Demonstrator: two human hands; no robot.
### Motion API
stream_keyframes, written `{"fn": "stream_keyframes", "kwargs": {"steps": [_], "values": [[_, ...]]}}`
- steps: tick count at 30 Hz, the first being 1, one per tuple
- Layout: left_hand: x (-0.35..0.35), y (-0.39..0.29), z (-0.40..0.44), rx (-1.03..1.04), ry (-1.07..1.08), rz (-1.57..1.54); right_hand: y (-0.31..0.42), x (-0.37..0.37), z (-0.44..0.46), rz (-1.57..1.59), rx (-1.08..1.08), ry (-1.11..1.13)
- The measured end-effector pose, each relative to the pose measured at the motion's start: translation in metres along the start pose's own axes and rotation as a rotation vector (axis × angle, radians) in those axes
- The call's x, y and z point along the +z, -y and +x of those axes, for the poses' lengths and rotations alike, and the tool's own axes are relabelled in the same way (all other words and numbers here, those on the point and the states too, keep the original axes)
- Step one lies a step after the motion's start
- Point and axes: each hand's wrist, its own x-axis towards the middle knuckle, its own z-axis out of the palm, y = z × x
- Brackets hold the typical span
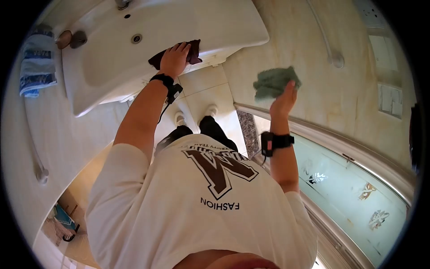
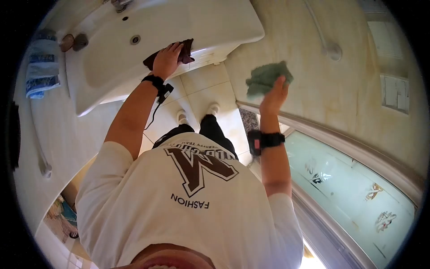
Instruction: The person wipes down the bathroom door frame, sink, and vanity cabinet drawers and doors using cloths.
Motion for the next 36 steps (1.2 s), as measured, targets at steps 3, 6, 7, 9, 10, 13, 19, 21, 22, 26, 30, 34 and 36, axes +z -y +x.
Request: {"fn": "stream_keyframes", "kwargs": {"steps": [3,6,7,9,10,13,19,21,22,26,30,34,36], "values": [[-0.014,0.007,-0.009,0.009,-0.001,-0.044,-0.027,0.056,0.024,-0.378,-0.06,0.088],[-0.04,0.03,-0.032,-0.154,0.116,-0.084,-0.098,0.132,0.0,-1.013,-0.686,0.413],[-0.043,0.04,-0.042,-0.158,0.118,-0.08,-0.103,0.156,-0.013,-1.289,-0.763,0.741],[-0.049,0.057,-0.05,-0.181,0.177,-0.089,-0.124,0.177,-0.028,-1.057,-1.039,1.007],[-0.055,0.055,-0.047,-0.182,0.176,-0.084,-0.126,0.177,-0.036,-0.936,-0.933,0.948],[-0.062,0.057,-0.044,-0.247,0.294,-0.145,-0.132,0.172,0.002,-1.012,-0.862,1.003],[-0.052,0.058,-0.043,-0.238,0.28,-0.08,-0.139,0.069,0.169,-1.371,-0.81,0.626],[-0.052,0.055,-0.04,-0.238,0.27,-0.083,-0.118,0.063,0.186,-1.466,-0.824,0.695],[-0.055,0.053,-0.038,-0.244,0.289,-0.087,-0.115,0.06,0.19,-1.488,-0.803,0.746],[-0.06,0.053,-0.035,-0.251,0.313,-0.117,-0.138,0.062,0.187,-1.246,-0.741,0.578],[-0.059,0.055,-0.035,-0.24,0.299,-0.13,-0.132,0.075,0.203,-1.401,-0.642,0.527],[-0.066,0.053,-0.03,-0.262,0.29,-0.154,-0.096,0.096,0.256,-1.625,-0.55,0.81],[-0.068,0.054,-0.03,-0.259,0.275,-0.168,-0.091,0.109,0.275,-1.658,-0.602,0.86]]}}
